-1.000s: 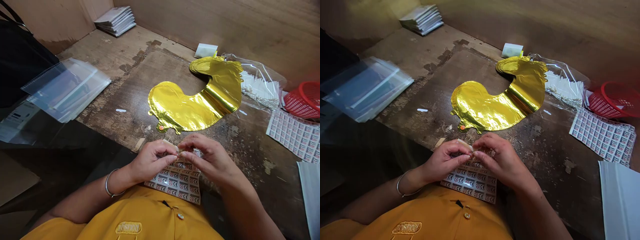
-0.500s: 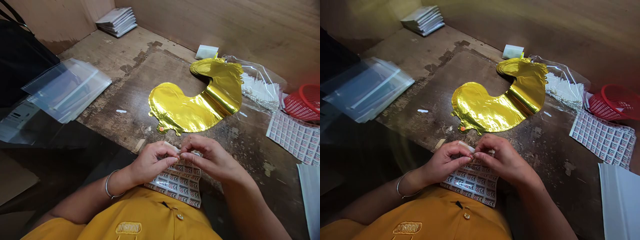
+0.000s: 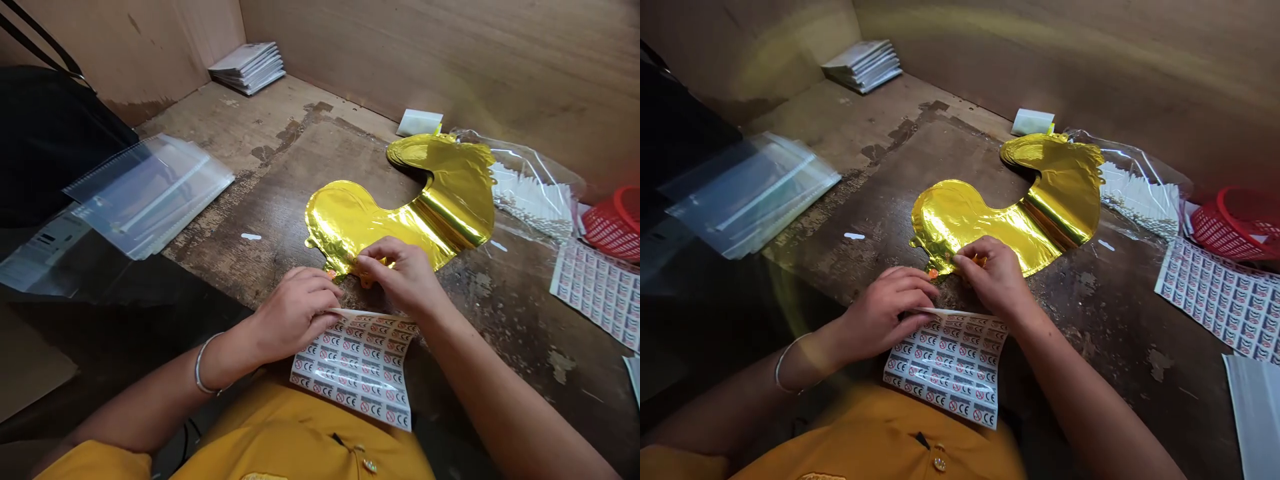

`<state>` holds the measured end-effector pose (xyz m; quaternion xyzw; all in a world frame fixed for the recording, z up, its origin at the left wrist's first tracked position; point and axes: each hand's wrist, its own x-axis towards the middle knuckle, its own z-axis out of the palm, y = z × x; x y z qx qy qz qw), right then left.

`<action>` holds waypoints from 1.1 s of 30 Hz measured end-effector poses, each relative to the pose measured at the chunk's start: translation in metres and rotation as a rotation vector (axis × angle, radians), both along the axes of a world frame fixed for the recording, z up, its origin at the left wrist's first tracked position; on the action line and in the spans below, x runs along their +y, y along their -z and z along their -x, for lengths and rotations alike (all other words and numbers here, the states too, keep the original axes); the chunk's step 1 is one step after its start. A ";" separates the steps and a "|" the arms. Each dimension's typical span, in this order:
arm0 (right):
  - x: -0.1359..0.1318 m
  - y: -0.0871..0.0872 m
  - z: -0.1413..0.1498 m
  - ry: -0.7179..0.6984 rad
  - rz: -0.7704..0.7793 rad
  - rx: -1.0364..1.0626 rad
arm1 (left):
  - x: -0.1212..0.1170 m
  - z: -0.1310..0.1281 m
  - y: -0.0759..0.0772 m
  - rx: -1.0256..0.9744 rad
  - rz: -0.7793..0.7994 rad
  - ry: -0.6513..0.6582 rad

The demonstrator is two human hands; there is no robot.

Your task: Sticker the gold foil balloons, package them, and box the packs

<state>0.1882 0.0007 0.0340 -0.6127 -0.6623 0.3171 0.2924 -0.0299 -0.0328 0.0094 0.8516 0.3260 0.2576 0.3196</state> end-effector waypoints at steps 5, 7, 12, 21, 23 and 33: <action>0.013 0.013 0.009 -0.095 0.073 -0.123 | 0.002 0.000 0.010 0.134 -0.079 0.063; 0.015 0.013 0.008 -0.093 0.089 -0.145 | 0.001 -0.001 0.013 0.133 -0.073 0.051; 0.015 0.010 0.009 -0.087 0.118 -0.154 | -0.001 -0.002 0.018 0.103 -0.099 0.026; 0.015 0.010 0.015 -0.177 0.094 -0.218 | 0.000 -0.002 0.019 0.087 -0.094 0.032; 0.016 0.011 0.015 -0.176 0.095 -0.223 | 0.000 -0.002 0.019 0.084 -0.093 0.029; 0.015 0.013 0.015 -0.157 0.098 -0.265 | 0.000 -0.002 0.018 0.082 -0.077 0.031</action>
